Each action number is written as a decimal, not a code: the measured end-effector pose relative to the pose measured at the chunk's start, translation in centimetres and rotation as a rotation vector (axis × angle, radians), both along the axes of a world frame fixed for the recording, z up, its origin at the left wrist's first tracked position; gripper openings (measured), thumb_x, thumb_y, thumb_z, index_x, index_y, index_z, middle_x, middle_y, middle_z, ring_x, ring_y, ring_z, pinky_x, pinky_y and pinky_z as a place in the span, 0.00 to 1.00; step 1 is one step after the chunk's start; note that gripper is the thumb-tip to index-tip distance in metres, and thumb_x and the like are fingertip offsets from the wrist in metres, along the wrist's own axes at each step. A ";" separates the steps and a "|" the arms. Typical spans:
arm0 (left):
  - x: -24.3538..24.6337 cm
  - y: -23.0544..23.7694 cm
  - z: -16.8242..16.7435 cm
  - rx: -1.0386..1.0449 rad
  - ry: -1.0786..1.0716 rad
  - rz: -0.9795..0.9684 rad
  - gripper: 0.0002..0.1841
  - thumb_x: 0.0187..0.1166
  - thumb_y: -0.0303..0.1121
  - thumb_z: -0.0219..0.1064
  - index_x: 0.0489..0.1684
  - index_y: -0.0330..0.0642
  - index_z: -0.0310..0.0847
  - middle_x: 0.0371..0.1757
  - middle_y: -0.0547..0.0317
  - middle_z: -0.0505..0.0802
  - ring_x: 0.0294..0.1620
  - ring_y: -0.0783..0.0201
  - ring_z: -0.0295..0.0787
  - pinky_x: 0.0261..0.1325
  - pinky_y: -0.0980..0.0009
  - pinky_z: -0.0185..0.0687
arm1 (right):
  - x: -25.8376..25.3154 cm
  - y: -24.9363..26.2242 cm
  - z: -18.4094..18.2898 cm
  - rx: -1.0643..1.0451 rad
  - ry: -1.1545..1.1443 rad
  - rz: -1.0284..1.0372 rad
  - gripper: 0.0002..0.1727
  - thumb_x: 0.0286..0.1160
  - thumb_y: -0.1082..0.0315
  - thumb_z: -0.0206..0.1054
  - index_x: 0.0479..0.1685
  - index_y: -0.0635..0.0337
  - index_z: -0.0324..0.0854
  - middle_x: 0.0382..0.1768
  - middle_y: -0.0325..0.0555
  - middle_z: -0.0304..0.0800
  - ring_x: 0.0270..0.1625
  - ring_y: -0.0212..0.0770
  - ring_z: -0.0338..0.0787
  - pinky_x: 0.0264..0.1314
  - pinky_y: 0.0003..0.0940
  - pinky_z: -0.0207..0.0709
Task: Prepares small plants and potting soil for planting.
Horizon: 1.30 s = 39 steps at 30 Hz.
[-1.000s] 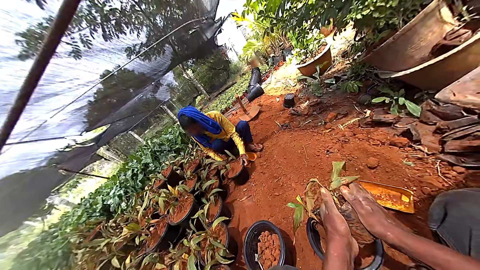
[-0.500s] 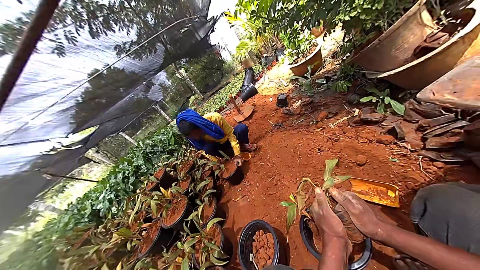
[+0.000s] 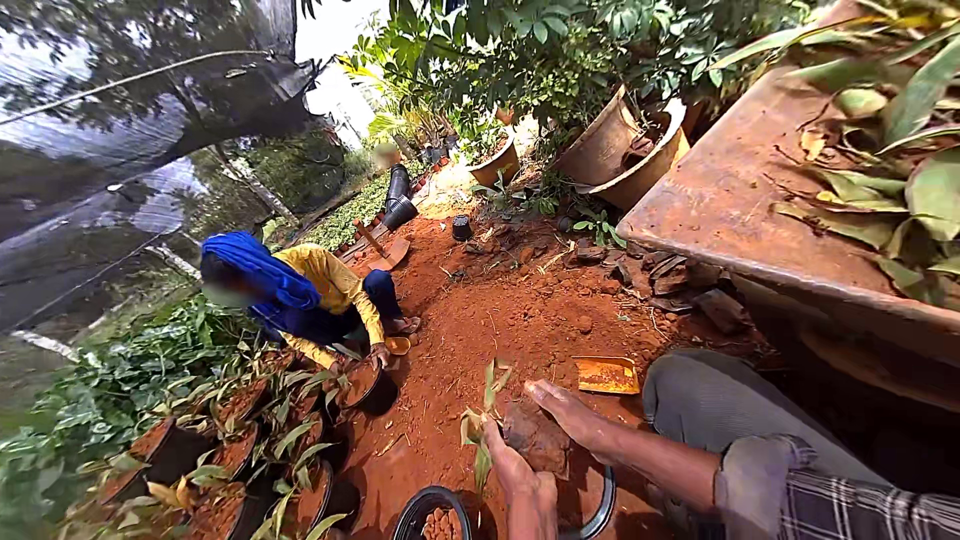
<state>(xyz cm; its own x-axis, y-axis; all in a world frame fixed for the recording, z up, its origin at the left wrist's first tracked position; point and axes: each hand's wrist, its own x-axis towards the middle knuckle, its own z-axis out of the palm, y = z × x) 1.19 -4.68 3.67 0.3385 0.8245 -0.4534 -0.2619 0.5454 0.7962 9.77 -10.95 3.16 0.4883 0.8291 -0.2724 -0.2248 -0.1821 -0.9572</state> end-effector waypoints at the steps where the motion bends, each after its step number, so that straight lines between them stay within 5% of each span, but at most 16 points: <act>1: -0.3 0.6 0.1 -0.011 -0.041 0.024 0.31 0.92 0.59 0.38 0.73 0.43 0.68 0.55 0.45 0.86 0.52 0.51 0.86 0.52 0.48 0.85 | 0.4 -0.3 -0.3 0.010 0.018 0.047 0.32 0.90 0.44 0.51 0.76 0.62 0.71 0.72 0.60 0.77 0.74 0.49 0.78 0.77 0.49 0.71; 5: -0.9 2.1 0.1 -0.026 -0.156 0.086 0.29 0.92 0.58 0.38 0.62 0.42 0.72 0.46 0.48 0.86 0.45 0.54 0.88 0.45 0.51 0.86 | 0.5 -0.5 -0.3 -0.033 0.007 0.197 0.30 0.81 0.50 0.67 0.75 0.58 0.71 0.65 0.53 0.81 0.61 0.42 0.84 0.61 0.43 0.78; 9: -0.7 1.8 -0.2 -0.053 -0.181 0.101 0.27 0.92 0.55 0.41 0.63 0.41 0.72 0.48 0.47 0.86 0.47 0.53 0.88 0.47 0.50 0.86 | 0.3 -0.2 -0.8 -0.057 -0.007 0.183 0.35 0.71 0.56 0.77 0.76 0.59 0.70 0.67 0.55 0.80 0.62 0.44 0.85 0.64 0.42 0.81; 11: -0.7 1.9 -0.4 -0.055 -0.190 0.132 0.25 0.93 0.53 0.42 0.64 0.41 0.71 0.50 0.47 0.86 0.49 0.52 0.87 0.49 0.51 0.86 | 0.4 0.0 -1.1 -0.054 -0.127 0.225 0.40 0.67 0.58 0.79 0.80 0.60 0.68 0.73 0.58 0.77 0.70 0.47 0.83 0.72 0.44 0.78; 14: -0.9 2.1 -0.4 -0.048 -0.209 0.176 0.25 0.93 0.52 0.41 0.67 0.41 0.70 0.53 0.46 0.85 0.52 0.51 0.86 0.53 0.50 0.85 | 0.2 0.1 -1.1 -0.086 -0.393 0.277 0.41 0.67 0.58 0.80 0.82 0.60 0.69 0.80 0.61 0.71 0.81 0.54 0.73 0.83 0.51 0.67; 18: -0.9 2.3 -0.4 -0.057 -0.217 0.169 0.24 0.93 0.52 0.41 0.67 0.42 0.70 0.53 0.47 0.86 0.52 0.52 0.87 0.52 0.50 0.86 | -0.3 0.0 -0.8 -0.082 -0.450 0.201 0.38 0.66 0.63 0.79 0.80 0.62 0.73 0.77 0.59 0.76 0.79 0.51 0.77 0.83 0.47 0.68; 26: -1.5 3.6 -1.7 -0.100 -0.172 0.163 0.22 0.93 0.46 0.44 0.70 0.41 0.70 0.58 0.44 0.84 0.56 0.50 0.85 0.55 0.50 0.84 | 0.0 -0.5 0.3 -0.038 -0.553 0.146 0.37 0.65 0.58 0.79 0.78 0.59 0.77 0.74 0.55 0.80 0.77 0.49 0.79 0.82 0.44 0.68; 34: -1.8 3.5 -2.3 -0.105 -0.144 0.248 0.19 0.93 0.41 0.44 0.69 0.39 0.70 0.56 0.43 0.84 0.54 0.51 0.84 0.54 0.52 0.84 | -0.2 -0.5 0.9 -0.109 -0.668 0.360 0.40 0.70 0.64 0.75 0.86 0.59 0.67 0.84 0.59 0.68 0.85 0.55 0.70 0.85 0.50 0.65; 39: -1.7 3.5 -2.5 -0.116 -0.117 0.248 0.19 0.94 0.41 0.44 0.71 0.39 0.69 0.58 0.42 0.83 0.56 0.50 0.84 0.56 0.51 0.84 | -0.5 -0.6 1.1 -0.102 -0.675 0.278 0.36 0.70 0.66 0.72 0.83 0.61 0.71 0.79 0.59 0.74 0.81 0.53 0.75 0.83 0.48 0.68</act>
<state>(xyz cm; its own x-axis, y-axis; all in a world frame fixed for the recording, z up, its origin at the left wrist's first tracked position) -0.47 -1.19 1.22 0.1890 0.8335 -0.5191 -0.4849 0.5389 0.6888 9.31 -11.54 4.29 0.3523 0.9333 -0.0694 0.4749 -0.2422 -0.8460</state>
